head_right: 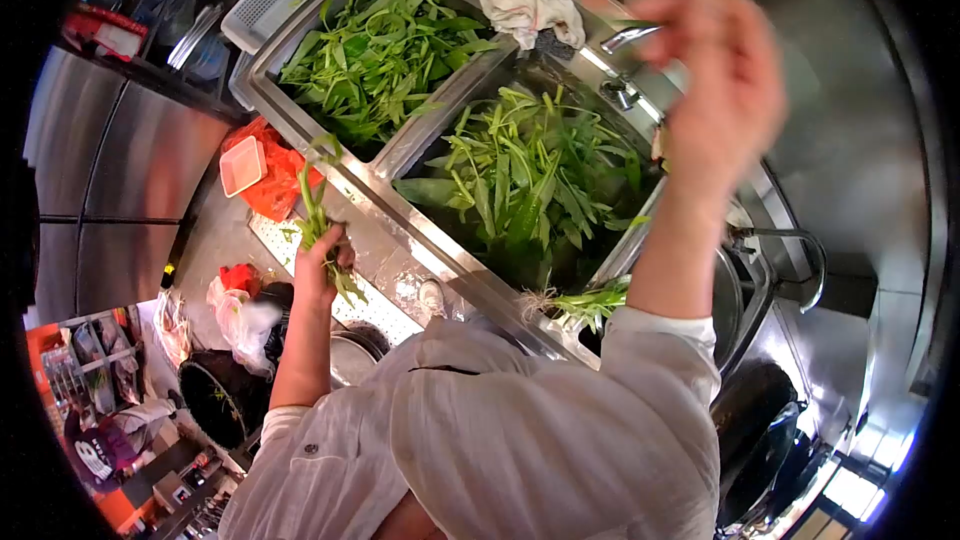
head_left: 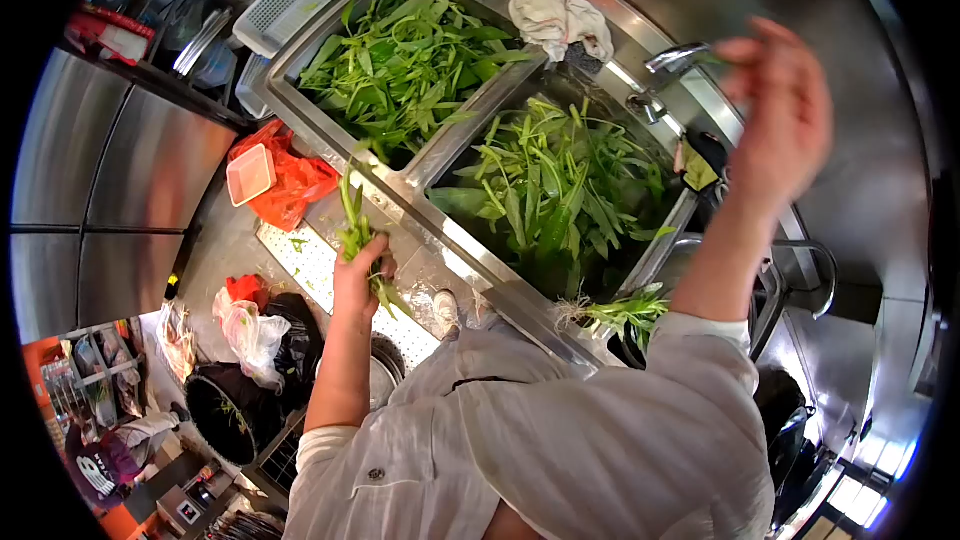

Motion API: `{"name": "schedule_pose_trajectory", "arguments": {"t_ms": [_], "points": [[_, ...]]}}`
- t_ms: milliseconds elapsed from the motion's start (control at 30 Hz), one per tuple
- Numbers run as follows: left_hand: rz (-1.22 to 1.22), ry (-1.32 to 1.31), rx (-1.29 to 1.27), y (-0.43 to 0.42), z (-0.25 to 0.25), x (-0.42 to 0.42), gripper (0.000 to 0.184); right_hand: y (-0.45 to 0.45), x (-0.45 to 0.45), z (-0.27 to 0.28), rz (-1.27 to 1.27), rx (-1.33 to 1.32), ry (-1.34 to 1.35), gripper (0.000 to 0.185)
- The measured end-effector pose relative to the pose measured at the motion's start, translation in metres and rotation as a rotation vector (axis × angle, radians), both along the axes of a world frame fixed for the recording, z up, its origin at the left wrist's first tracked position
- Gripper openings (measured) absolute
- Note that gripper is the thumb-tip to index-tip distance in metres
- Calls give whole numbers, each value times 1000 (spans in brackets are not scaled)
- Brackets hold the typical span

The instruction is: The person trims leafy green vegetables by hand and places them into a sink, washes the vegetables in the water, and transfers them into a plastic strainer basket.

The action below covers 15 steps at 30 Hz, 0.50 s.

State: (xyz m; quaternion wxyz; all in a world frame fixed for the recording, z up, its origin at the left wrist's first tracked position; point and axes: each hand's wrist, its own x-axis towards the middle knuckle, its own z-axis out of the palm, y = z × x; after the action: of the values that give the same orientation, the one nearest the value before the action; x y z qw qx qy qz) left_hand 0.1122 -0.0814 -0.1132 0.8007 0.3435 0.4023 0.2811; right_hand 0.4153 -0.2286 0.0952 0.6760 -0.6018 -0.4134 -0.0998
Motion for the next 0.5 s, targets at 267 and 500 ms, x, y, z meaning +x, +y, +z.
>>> {"name": "schedule_pose_trajectory", "arguments": {"t_ms": [267,500], "points": [[-184,0,245,1,48,49,20,81,-110,-121,845,-263,600,16],[-82,243,337,48,26,-36,16,82,-146,-166,828,-386,540,34]]}}
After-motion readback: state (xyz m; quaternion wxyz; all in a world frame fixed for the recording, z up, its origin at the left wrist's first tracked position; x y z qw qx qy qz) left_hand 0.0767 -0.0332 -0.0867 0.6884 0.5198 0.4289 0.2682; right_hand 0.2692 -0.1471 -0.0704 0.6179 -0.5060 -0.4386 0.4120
